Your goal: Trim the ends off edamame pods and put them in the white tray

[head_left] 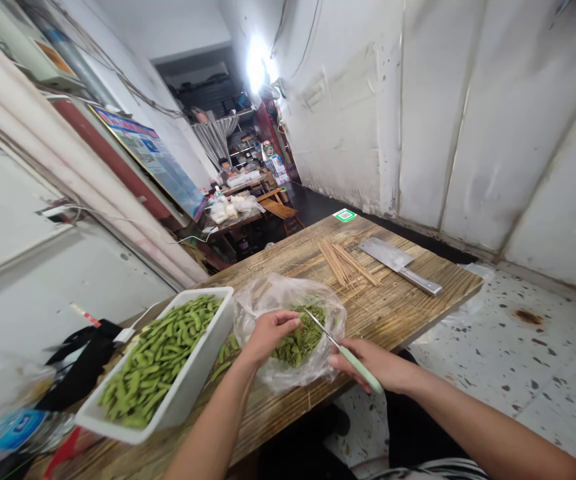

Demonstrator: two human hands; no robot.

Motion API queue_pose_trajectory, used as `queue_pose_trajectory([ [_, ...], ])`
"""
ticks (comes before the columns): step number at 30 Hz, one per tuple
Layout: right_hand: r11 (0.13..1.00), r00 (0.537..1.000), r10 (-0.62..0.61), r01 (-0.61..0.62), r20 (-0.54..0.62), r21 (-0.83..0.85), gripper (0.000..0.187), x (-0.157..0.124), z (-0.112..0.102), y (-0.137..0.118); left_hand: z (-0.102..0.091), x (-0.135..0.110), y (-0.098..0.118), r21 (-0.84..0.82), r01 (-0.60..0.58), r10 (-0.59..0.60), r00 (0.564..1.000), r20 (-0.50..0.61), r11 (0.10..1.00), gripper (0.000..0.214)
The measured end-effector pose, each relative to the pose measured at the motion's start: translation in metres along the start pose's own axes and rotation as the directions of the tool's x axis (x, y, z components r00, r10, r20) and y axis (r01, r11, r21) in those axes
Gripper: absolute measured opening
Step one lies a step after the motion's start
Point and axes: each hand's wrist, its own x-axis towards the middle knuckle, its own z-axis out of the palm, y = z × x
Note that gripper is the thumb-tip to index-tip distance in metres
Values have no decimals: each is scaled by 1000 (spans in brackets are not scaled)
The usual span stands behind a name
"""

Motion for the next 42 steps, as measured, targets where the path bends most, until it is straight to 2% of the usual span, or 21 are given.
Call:
queue_pose_trajectory([
  [9, 995, 1000, 13, -13, 3, 97, 44, 10, 4, 8, 7, -9, -6, -111, 51, -44, 997, 66, 992, 24],
  [14, 991, 998, 70, -68, -7, 118, 46, 7, 8, -2, 7, -17, -2, -98, 159, -139, 973, 187, 982, 23],
  [16, 988, 997, 80, -79, -2, 131, 45, 6, 8, -2, 6, -18, -1, -151, 209, -176, 963, 204, 966, 23],
  [18, 984, 997, 73, -76, 22, 161, 44, 6, 7, 2, 6, -18, 1, -278, 245, -200, 963, 179, 929, 23],
  [21, 972, 992, 87, -105, 90, 212, 48, 4, 5, 9, 6, -18, 4, -463, 262, -252, 964, 84, 847, 18],
  [26, 951, 983, 112, -149, 148, 270, 53, 1, 8, 10, 11, -20, 8, -607, 222, -295, 955, -22, 763, 16],
  [36, 938, 992, 107, -124, 68, 324, 43, 7, 11, 11, 29, -25, 0, -670, 234, -319, 948, -4, 705, 13],
  [39, 942, 990, 135, -139, 35, 306, 40, 5, 8, 12, 23, -25, -3, -644, 229, -321, 947, -28, 730, 11],
  [42, 943, 988, 142, -151, 53, 298, 38, 4, 5, 15, 4, -17, -7, -589, 151, -290, 945, -149, 794, 15],
])
